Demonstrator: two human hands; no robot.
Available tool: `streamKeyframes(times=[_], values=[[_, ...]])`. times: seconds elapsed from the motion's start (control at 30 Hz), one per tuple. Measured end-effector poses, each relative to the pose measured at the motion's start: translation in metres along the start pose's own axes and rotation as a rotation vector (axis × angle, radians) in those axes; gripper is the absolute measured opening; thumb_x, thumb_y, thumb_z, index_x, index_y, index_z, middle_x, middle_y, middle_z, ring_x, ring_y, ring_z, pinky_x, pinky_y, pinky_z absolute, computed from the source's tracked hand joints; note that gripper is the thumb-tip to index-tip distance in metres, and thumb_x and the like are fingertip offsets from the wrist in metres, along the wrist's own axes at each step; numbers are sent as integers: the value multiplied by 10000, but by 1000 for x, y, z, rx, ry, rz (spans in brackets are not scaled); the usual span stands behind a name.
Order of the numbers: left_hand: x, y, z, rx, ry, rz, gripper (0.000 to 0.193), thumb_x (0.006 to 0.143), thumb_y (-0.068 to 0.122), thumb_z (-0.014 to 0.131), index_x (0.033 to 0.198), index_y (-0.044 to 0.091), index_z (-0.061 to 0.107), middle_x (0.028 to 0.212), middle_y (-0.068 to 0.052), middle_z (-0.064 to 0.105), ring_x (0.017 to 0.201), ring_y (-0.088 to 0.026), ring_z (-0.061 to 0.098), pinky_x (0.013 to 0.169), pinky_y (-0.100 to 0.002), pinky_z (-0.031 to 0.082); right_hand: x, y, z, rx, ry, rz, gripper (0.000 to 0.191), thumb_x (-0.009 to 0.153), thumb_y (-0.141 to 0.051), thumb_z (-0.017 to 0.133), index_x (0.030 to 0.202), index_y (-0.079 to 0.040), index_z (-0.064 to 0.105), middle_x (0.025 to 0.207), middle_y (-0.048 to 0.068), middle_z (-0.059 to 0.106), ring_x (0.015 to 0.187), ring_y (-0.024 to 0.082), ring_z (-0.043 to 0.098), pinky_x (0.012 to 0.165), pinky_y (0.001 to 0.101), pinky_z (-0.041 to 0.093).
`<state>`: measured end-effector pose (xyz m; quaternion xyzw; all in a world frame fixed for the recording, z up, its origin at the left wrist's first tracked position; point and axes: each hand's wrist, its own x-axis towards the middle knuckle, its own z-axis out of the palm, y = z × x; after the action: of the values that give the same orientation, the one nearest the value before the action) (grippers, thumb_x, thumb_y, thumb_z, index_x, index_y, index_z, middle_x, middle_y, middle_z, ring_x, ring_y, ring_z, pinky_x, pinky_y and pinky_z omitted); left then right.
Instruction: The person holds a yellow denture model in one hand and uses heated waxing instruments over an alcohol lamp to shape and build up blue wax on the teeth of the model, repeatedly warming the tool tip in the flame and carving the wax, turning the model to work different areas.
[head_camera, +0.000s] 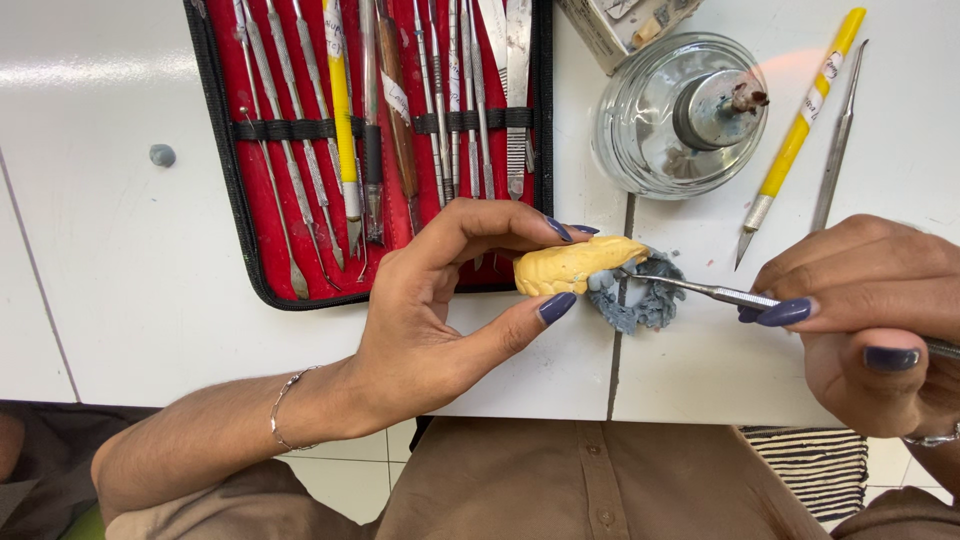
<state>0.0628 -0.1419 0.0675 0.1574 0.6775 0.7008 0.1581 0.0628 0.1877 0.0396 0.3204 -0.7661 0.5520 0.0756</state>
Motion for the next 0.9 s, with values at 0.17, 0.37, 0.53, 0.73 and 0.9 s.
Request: streamKeyframes(times=[0.17,0.37,0.53,0.73,0.9], values=[[1,-1,0,5,-2,11,345,1022,4,722,1315,4,540,1308,-154,674,1308,-215,681,1201,-338,578,-1,4,1,9,16,-14,363,1121,-357,411,978,-74,587,845,79,632,730,195,698,591,268,613],[0,-1,0,8,0,2,346,1021,5,721,1316,2,540,1307,-156,678,1299,-213,683,1192,-335,578,-15,12,-4,-12,2,-42,370,1128,-370,390,993,-78,574,840,81,625,690,196,689,583,258,599],[1,0,0,6,-4,1,344,1023,6,727,1312,2,540,1303,-155,683,1299,-210,686,1191,-334,582,-39,46,-1,36,196,-150,374,1120,-393,355,980,-100,541,800,56,609,641,152,641,532,227,586],[0,1,1,-1,0,2,343,1025,5,730,1311,0,540,1300,-157,680,1300,-216,684,1194,-338,573,-64,53,10,48,482,238,352,1146,-379,377,988,-103,528,782,49,595,628,140,608,540,225,553],[-1,0,0,10,-3,14,347,1024,10,735,1311,3,542,1295,-152,679,1301,-216,686,1199,-337,573,-55,49,14,68,524,325,337,1168,-368,394,994,-106,517,768,44,584,617,130,581,547,223,526]])
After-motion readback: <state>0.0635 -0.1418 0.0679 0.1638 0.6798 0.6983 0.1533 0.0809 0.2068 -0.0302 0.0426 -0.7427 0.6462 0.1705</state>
